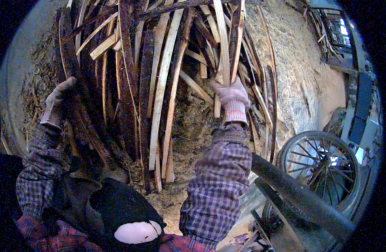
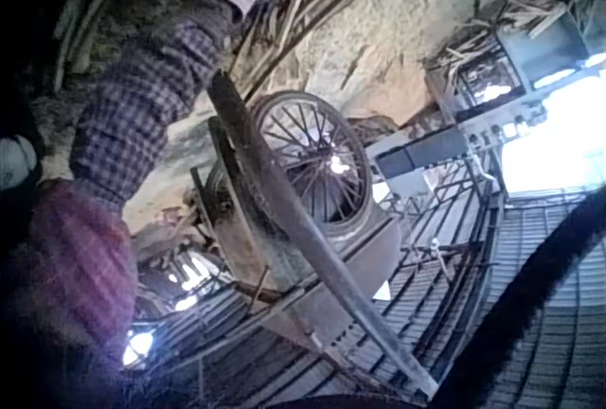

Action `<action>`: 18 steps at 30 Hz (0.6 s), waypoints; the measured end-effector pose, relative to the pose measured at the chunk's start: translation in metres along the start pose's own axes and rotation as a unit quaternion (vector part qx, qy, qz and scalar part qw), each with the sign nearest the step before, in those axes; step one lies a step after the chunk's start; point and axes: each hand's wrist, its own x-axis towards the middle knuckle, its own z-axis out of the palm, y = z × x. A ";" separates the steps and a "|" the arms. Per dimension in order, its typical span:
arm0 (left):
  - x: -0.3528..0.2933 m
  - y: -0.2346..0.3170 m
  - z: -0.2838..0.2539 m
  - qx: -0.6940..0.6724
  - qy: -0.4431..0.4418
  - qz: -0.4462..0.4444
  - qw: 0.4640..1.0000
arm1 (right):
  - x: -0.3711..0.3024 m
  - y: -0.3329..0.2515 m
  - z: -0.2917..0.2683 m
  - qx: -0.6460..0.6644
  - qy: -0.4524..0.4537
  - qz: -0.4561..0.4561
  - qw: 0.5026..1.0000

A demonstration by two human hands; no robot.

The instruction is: The person uses a pitchfork to gather and move a pile of thin wooden slats on a sawdust-covered floor. They then switch to using their hands to pick up, align, and stack the slats into a neat pile against a metal rack.

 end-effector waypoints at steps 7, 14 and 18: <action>0.013 -0.009 -0.002 -0.025 -0.041 -0.003 0.999 | 0.000 0.031 0.040 0.240 -0.021 -0.007 0.970; 0.016 -0.012 0.003 -0.027 -0.117 0.017 0.993 | 0.024 0.066 0.053 0.315 -0.028 -0.016 0.949; 0.003 0.000 -0.019 -0.024 -0.080 0.033 0.996 | -0.051 -0.005 0.038 0.357 -0.091 0.039 0.929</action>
